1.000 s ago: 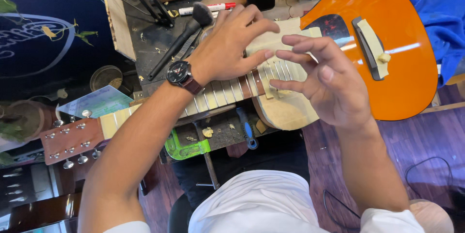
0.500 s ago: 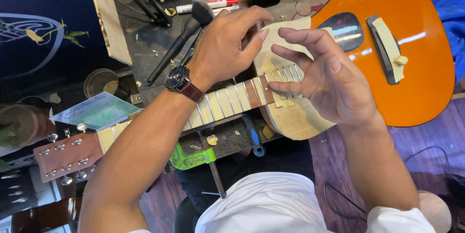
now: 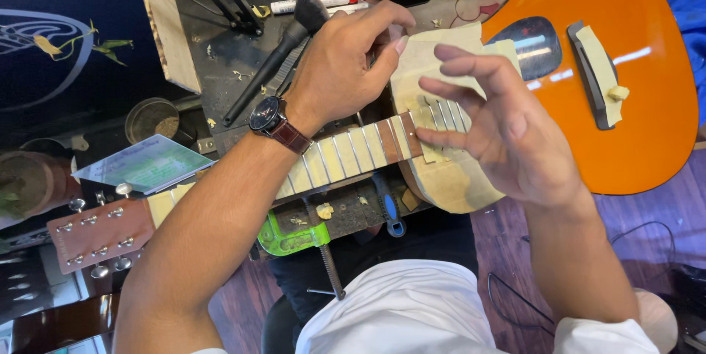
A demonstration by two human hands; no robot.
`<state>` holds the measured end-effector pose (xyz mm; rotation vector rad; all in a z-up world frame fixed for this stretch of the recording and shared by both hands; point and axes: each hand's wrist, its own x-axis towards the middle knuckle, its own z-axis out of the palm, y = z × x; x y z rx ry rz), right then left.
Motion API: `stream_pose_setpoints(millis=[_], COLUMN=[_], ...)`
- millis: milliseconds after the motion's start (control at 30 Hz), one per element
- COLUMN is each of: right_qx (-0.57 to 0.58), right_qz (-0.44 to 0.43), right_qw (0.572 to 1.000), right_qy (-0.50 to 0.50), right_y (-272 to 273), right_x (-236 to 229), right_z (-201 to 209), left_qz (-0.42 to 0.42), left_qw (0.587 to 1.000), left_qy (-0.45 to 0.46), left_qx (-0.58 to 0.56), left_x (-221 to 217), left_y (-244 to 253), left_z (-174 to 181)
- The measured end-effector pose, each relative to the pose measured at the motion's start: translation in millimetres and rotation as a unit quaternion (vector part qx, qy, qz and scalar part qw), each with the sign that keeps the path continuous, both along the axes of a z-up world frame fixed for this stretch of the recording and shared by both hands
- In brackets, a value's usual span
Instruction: The person uses a metal scraper to remove old material from the fretboard of an acoustic guitar. They repeatedly scrape along the frets and remove debris by hand.
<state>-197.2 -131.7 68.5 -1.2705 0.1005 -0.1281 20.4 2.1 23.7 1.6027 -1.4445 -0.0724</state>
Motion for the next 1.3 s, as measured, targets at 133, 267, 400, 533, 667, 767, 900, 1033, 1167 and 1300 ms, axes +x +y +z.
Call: stream_pose_setpoints(millis=[133,267,400,533,667,767,900,1033,1167,1300], right_qx=[-0.003,-0.008,0.025,0.037,0.023,-0.079,-0.282,-0.411,-0.518,-0.629], right_qz=[0.041,-0.008,0.019,0.026,-0.037,-0.116,-0.194,-0.182,-0.202,-0.349], right_qw=[0.999,0.999,0.999,0.999,0.999,0.990,0.938,0.892,0.830,0.693], right_qy=[0.014,-0.037,-0.021,-0.013,-0.028,-0.028,-0.054,-0.047,-0.042,0.048], right_y=[5,3,2,2,4,25,56,80,71,24], right_x=[-26,-33,-25,-19,-7,-7,-20,-39,-62,-81], right_z=[10,6,2,-2,-11,-7,-8,-14,-20,-40], left_qz=[-0.015,-0.017,0.001,-0.003,-0.011,-0.013,-0.002,-0.014,-0.026,-0.022], left_qw=[1.000,0.999,1.000,1.000,1.000,0.999,0.999,0.999,0.999,0.999], left_qy=[-0.007,-0.028,-0.026,-0.029,-0.028,-0.030,-0.033,-0.025,-0.033,-0.027], left_qx=[-0.009,-0.006,-0.001,0.001,-0.003,-0.009,-0.018,-0.024,-0.017,0.014], left_x=[-1,-4,-5,-4,-3,-4,-2,-1,-2,-2], left_y=[-2,-3,-2,-2,-5,-1,-1,0,1,0], left_z=[-1,-4,-5,-4,-4,-6,-8,-11,-7,-11])
